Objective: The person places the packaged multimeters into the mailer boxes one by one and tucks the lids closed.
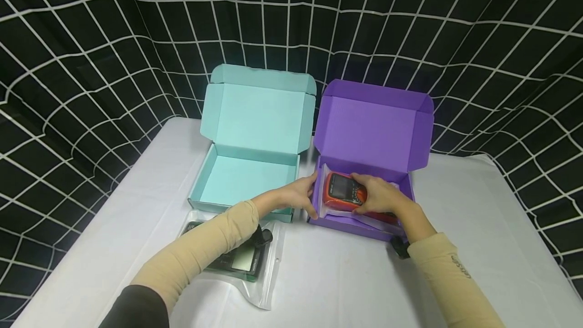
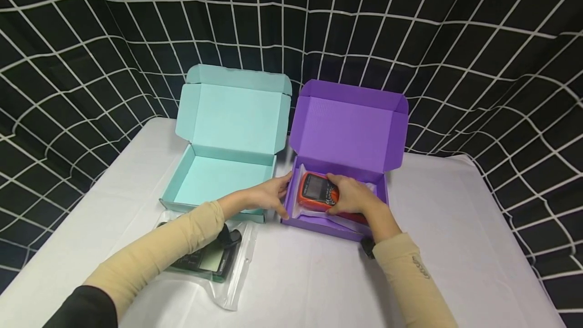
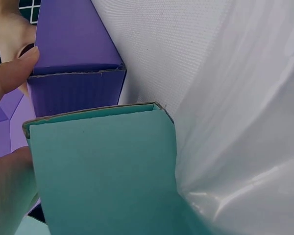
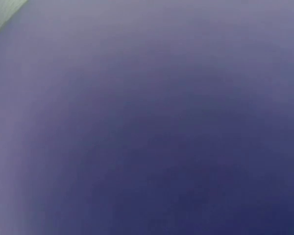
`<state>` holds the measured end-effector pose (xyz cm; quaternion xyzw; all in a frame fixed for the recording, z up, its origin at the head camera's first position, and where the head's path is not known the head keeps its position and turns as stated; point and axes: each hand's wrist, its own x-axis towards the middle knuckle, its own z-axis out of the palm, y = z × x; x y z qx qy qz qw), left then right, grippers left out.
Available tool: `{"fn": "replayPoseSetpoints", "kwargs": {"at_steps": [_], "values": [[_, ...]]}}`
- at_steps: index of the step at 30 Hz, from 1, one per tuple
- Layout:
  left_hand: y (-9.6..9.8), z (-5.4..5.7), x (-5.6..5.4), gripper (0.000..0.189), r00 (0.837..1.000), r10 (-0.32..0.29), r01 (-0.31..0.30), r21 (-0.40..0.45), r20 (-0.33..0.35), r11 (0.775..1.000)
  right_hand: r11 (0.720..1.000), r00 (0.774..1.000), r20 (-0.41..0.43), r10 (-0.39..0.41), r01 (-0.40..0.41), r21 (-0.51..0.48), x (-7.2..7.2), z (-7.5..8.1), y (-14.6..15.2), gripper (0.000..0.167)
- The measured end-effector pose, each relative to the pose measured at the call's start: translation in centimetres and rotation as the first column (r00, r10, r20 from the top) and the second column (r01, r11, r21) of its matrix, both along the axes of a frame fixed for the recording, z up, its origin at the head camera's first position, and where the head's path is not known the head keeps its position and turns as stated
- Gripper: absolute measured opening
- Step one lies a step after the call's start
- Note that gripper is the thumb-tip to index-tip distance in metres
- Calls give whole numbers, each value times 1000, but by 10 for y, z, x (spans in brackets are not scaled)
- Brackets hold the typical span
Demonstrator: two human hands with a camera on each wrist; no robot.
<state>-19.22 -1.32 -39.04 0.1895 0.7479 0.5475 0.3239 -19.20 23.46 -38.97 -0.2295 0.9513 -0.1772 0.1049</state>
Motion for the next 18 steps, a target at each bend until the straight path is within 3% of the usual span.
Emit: {"fn": "replayPoseSetpoints", "kwargs": {"at_steps": [9, 14, 18], "values": [[0, 1, -1, 118, 1000, 3, -3, 22, -7, 1000, 998, 1000, -4, -1, 2, 69, 8, 7, -2, 110], [-2, 1, -4, 104, 1000, -1, 0, 58, 10, 998, 1000, 1000, 12, 3, -3, -29, 12, 16, 2, 111], [-4, 5, -9, 95, 999, 22, -24, 44, 38, 999, 975, 992, -57, -112, 98, -199, 17, 31, 10, 83]]}}
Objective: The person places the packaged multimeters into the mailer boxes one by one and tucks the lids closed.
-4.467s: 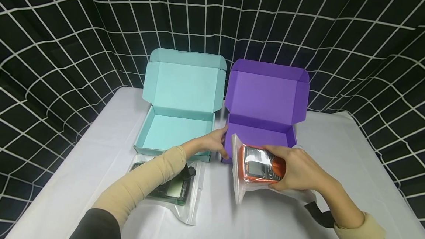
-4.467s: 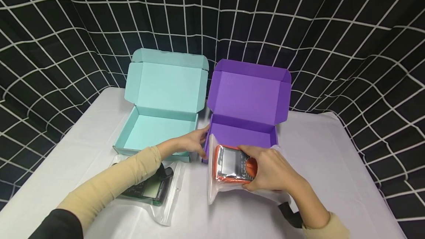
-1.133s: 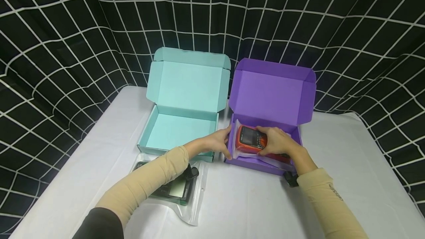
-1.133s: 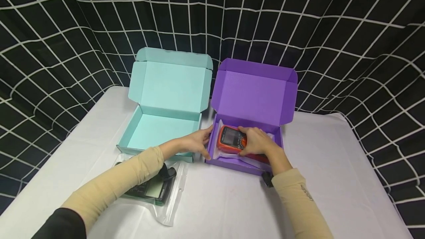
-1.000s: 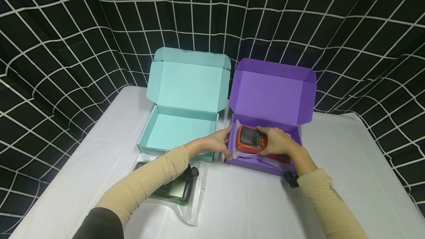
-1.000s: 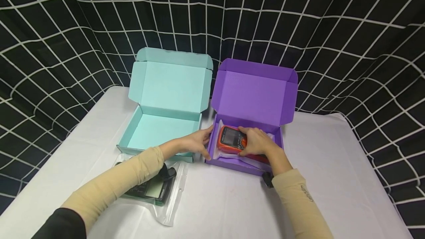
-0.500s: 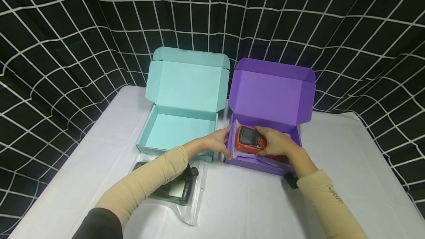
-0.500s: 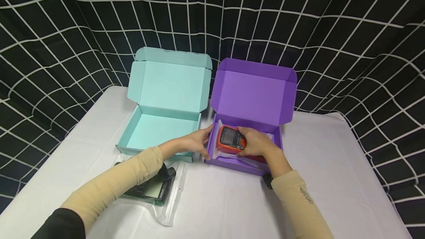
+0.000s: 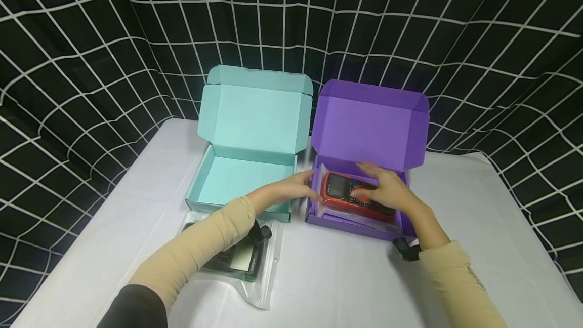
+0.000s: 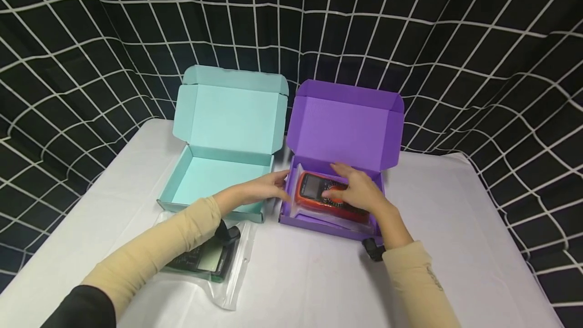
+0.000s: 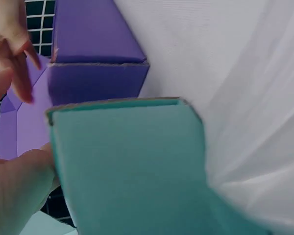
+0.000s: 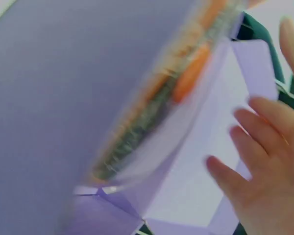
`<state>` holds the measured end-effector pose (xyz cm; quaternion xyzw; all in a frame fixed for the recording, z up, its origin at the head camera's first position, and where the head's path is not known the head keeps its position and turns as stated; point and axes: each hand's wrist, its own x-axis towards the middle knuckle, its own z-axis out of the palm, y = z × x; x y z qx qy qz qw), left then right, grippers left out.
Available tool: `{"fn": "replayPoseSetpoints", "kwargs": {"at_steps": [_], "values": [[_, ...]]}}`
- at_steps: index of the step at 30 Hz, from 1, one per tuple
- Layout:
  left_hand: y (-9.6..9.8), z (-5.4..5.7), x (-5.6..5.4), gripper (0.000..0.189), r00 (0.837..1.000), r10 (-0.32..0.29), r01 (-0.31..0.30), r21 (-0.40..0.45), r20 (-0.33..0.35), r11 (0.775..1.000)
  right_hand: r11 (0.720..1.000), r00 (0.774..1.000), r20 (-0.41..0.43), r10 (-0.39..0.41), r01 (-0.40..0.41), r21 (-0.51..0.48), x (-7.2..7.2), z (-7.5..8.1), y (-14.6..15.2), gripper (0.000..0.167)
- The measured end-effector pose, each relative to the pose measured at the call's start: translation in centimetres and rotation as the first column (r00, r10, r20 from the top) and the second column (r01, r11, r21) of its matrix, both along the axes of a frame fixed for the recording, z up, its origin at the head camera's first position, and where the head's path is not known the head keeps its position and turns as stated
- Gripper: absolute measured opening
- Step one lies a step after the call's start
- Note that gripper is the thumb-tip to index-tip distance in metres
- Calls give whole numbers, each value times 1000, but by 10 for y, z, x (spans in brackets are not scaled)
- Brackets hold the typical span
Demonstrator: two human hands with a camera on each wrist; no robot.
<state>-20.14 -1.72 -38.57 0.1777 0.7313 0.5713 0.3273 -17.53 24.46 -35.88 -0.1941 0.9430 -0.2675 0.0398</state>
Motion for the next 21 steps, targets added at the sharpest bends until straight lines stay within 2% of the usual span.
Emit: {"fn": "replayPoseSetpoints", "kwargs": {"at_steps": [2, 3, 6, 8, 11, 15, 18, 21], "values": [[0, 3, -4, 93, 999, 30, -30, -1, 16, 1000, 988, 991, -65, -115, 107, -115, 2, 8, 5, 69], [1, 4, -6, 92, 998, 48, -48, 9, 30, 999, 971, 978, -99, -184, 165, -174, 2, 11, 7, 62], [4, 8, -12, 92, 991, 119, -123, 58, 65, 991, 893, 908, -165, -386, 323, -315, 2, 19, 12, 54], [6, 10, -16, 93, 981, 165, -175, 100, 98, 980, 832, 852, -158, -499, 421, -361, 1, 23, 16, 54], [10, 13, -21, 94, 967, 220, -236, 127, 129, 963, 733, 781, -56, -622, 556, -391, -2, 25, 22, 58], [15, 13, -27, 98, 961, 244, -262, 144, 130, 954, 604, 691, 105, -715, 687, -405, -6, 23, 33, 63], [19, 13, -29, 101, 958, 258, -275, 141, 126, 951, 526, 641, 200, -741, 739, -420, -10, 21, 41, 63], [23, 15, -30, 103, 948, 292, -308, 131, 128, 942, 446, 604, 304, -736, 772, -454, -13, 19, 46, 63]]}}
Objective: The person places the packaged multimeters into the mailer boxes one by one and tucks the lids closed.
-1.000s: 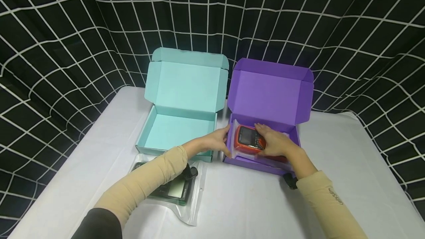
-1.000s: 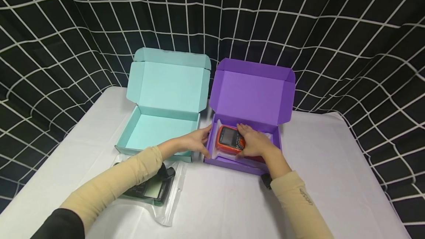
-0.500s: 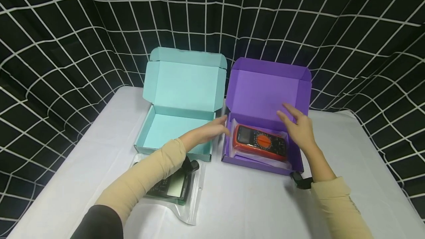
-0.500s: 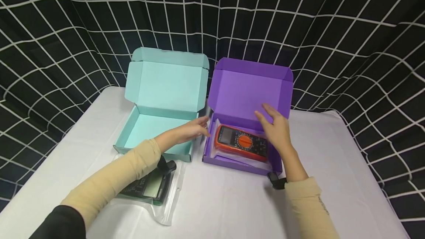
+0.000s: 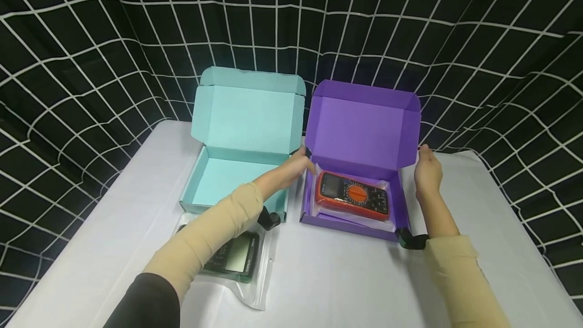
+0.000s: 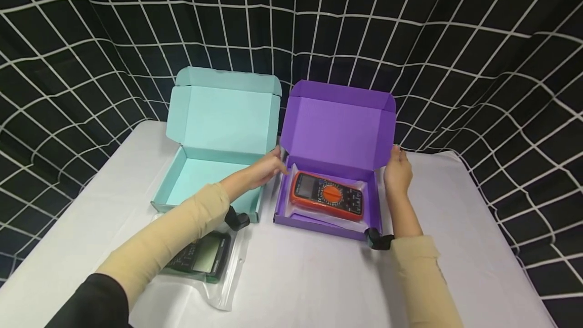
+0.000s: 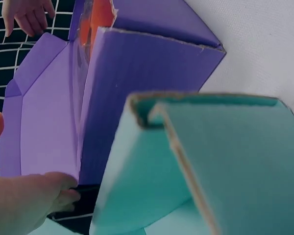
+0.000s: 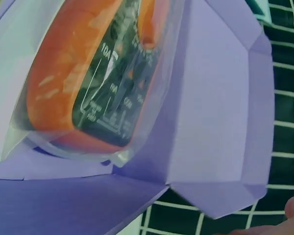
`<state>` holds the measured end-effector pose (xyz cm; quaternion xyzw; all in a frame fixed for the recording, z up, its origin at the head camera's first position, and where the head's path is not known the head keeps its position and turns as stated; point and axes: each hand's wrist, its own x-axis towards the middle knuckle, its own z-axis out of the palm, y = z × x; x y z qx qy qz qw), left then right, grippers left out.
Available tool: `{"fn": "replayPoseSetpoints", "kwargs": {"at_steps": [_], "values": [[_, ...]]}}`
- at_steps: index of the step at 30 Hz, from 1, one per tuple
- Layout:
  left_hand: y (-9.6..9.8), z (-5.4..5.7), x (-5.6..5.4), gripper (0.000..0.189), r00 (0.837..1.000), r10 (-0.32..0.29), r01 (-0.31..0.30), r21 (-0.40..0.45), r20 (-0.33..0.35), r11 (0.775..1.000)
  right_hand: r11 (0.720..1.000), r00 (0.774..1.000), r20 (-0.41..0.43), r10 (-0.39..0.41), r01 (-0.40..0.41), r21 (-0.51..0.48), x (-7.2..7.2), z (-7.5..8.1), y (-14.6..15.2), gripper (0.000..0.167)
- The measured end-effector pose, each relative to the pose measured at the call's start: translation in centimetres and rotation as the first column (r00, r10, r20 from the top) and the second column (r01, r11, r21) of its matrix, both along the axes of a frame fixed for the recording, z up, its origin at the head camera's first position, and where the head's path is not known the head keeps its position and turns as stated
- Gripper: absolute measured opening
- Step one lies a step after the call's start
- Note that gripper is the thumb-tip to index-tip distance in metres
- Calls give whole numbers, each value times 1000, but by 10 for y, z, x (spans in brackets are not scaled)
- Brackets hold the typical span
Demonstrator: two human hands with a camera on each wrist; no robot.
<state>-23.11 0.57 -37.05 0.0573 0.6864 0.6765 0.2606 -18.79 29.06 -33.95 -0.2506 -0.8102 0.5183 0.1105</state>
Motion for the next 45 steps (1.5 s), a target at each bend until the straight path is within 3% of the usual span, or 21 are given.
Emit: {"fn": "replayPoseSetpoints", "kwargs": {"at_steps": [3, 6, 10, 14, 19, 23, 29, 36, 41, 45], "values": [[2, 1, -1, 106, 999, 29, -29, 10, -26, 1000, 991, 999, 17, -34, 36, -126, -4, -2, 1, 65], [3, 2, -2, 106, 994, 63, -61, 29, -85, 998, 981, 999, 32, -14, 20, -195, -7, -4, 2, 69], [3, 6, -5, 100, 978, 129, -124, 43, -164, 991, 951, 995, -9, 99, -97, -295, -11, -7, 5, 73], [1, 11, -6, 93, 977, 137, -128, 62, -163, 990, 894, 975, -79, 208, -222, -388, -11, -9, 7, 76], [0, 15, -5, 89, 992, 66, -54, 115, -103, 992, 896, 972, -63, 225, -232, -379, -8, -8, 10, 78], [3, 16, -5, 81, 997, 15, 0, 198, -74, 980, 904, 975, -53, 216, -220, -368, -5, -8, 11, 79], [4, 13, -4, 64, 999, 20, -8, 305, -37, 952, 908, 960, -61, 273, -278, -314, -2, -11, 13, 81], [1, 15, 2, 63, 1000, 23, -24, 321, 8, 947, 905, 939, -89, 333, -344, -249, 6, -12, 17, 83], [-2, 15, 3, 63, 1000, -13, 11, 294, 8, 956, 901, 932, -140, 333, -359, -245, 12, -16, 20, 85], [-4, 15, 4, 63, 999, -46, 40, 272, 13, 962, 879, 916, -184, 356, -395, -266, 16, -19, 21, 85]]}}
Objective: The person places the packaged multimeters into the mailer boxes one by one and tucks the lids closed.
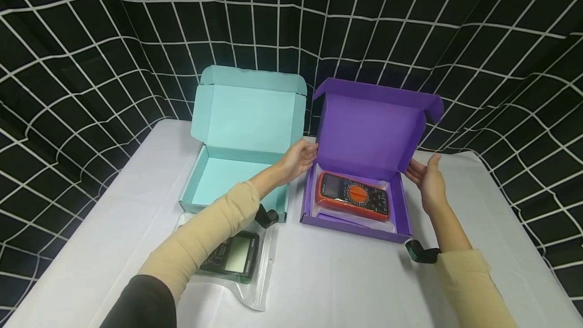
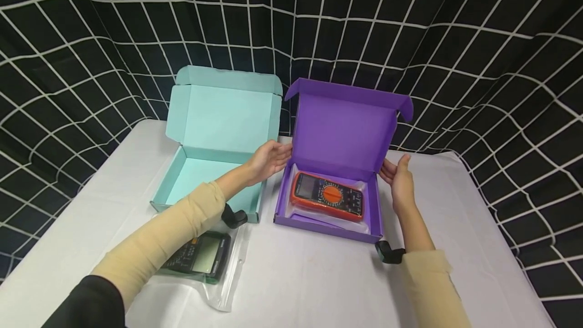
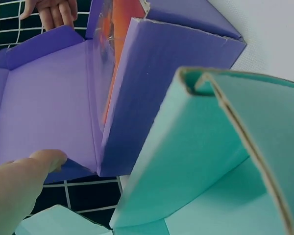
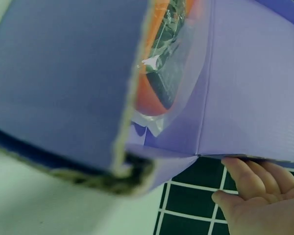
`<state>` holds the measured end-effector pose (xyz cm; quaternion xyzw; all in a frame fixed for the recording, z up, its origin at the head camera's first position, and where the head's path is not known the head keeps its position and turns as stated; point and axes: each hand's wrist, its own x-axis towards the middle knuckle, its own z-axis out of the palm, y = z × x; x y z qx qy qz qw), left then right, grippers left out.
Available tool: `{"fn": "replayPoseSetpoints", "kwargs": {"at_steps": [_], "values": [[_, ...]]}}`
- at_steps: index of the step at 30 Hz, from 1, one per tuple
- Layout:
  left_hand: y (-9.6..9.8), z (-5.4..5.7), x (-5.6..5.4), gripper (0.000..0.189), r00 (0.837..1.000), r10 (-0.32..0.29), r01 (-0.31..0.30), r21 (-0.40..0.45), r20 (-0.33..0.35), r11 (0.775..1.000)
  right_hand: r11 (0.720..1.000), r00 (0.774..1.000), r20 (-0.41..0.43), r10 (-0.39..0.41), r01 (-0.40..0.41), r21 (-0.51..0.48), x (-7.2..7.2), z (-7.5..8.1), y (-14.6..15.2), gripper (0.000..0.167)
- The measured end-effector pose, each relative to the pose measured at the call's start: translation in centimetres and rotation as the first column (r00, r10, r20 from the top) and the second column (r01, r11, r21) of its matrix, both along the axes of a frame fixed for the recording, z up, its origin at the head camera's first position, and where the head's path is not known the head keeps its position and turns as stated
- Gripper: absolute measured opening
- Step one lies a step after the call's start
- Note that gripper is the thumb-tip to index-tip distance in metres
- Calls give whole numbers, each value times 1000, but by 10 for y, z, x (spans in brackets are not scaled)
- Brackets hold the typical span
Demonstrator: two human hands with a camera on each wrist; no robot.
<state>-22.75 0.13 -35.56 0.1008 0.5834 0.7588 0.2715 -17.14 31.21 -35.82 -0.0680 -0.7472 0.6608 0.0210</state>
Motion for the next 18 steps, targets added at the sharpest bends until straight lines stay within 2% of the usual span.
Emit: {"fn": "replayPoseSetpoints", "kwargs": {"at_steps": [8, 14, 18], "values": [[-7, 2, 1, 63, 998, -57, 57, -5, 38, 998, 998, 997, -52, 58, -59, -15, 12, -7, 1, 89], [-14, 2, 2, 64, 991, -122, 124, -45, 47, 991, 995, 995, -65, 74, -78, -62, 21, -15, 3, 87], [-16, -1, 1, 65, 984, -169, 172, -77, 50, 982, 988, 991, -85, 106, -114, -103, 27, -20, 5, 88]]}}
